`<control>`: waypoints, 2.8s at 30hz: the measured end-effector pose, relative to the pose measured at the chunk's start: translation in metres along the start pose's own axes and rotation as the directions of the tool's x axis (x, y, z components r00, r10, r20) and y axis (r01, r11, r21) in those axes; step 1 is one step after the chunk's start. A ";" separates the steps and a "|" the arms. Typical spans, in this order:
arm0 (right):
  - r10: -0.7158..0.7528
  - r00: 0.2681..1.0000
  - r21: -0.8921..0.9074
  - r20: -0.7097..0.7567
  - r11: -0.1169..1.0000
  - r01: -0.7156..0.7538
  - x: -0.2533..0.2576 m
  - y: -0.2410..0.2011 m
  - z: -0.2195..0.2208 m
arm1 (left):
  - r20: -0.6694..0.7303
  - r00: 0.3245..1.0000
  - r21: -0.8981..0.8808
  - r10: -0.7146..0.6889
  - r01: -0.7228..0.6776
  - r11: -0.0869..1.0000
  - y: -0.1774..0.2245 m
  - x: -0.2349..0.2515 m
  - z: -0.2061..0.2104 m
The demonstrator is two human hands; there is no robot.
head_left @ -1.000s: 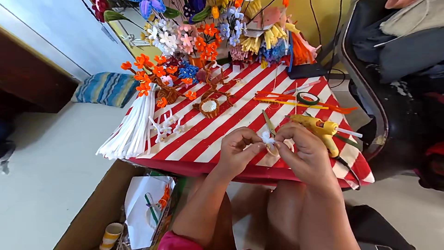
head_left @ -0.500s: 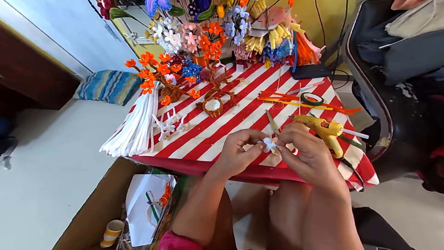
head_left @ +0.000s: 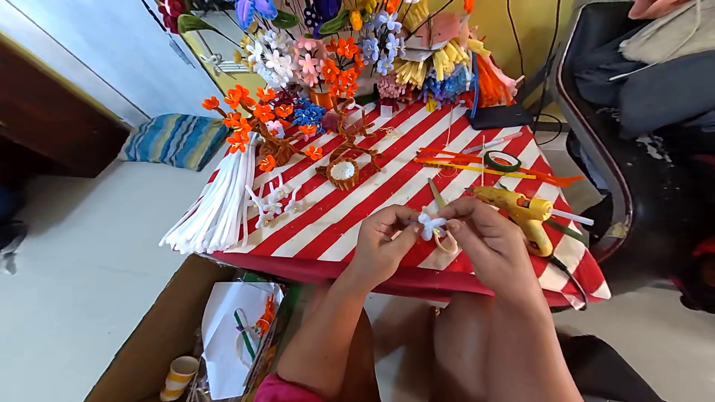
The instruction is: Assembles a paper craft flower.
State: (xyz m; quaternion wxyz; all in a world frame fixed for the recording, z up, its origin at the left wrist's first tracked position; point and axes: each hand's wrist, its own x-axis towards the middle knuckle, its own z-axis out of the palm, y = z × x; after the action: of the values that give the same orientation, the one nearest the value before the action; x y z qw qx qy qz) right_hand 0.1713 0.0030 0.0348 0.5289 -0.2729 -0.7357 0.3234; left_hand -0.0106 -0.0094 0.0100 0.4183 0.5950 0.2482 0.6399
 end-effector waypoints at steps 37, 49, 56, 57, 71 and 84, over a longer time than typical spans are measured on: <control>0.037 0.991 0.210 -0.132 0.978 -0.008 0.001 -0.002 0.014 | -0.141 0.970 -0.026 0.200 -0.206 0.978 -0.010 0.002 0.019; -0.122 0.974 -0.234 -0.189 0.969 0.077 -0.002 -0.002 0.017 | -0.166 0.927 0.229 0.337 -0.296 0.927 -0.018 -0.002 0.017; -0.170 0.964 -0.214 -0.206 0.969 0.125 -0.002 -0.004 0.023 | -0.105 0.901 0.320 0.421 -0.370 0.872 -0.017 -0.002 0.016; -0.173 0.964 -0.213 -0.201 0.969 0.130 -0.002 -0.004 0.023 | -0.103 0.898 0.329 0.429 -0.376 0.866 -0.017 -0.003 0.016; -0.299 0.937 -0.287 -0.181 0.927 0.240 -0.002 -0.003 0.022 | -0.079 0.880 0.368 0.467 -0.410 0.834 -0.017 -0.004 0.016; -0.386 0.908 -0.302 -0.165 0.896 0.326 -0.003 0.001 0.020 | -0.231 0.937 0.039 0.261 -0.259 0.965 -0.010 -0.006 0.022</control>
State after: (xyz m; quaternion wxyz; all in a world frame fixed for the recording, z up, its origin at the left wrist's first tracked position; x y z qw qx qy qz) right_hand 0.1527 -0.0020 0.0277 0.6159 -0.2356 -0.7468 0.0861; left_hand 0.0127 -0.0127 0.0022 0.2958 0.5446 0.2176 0.7540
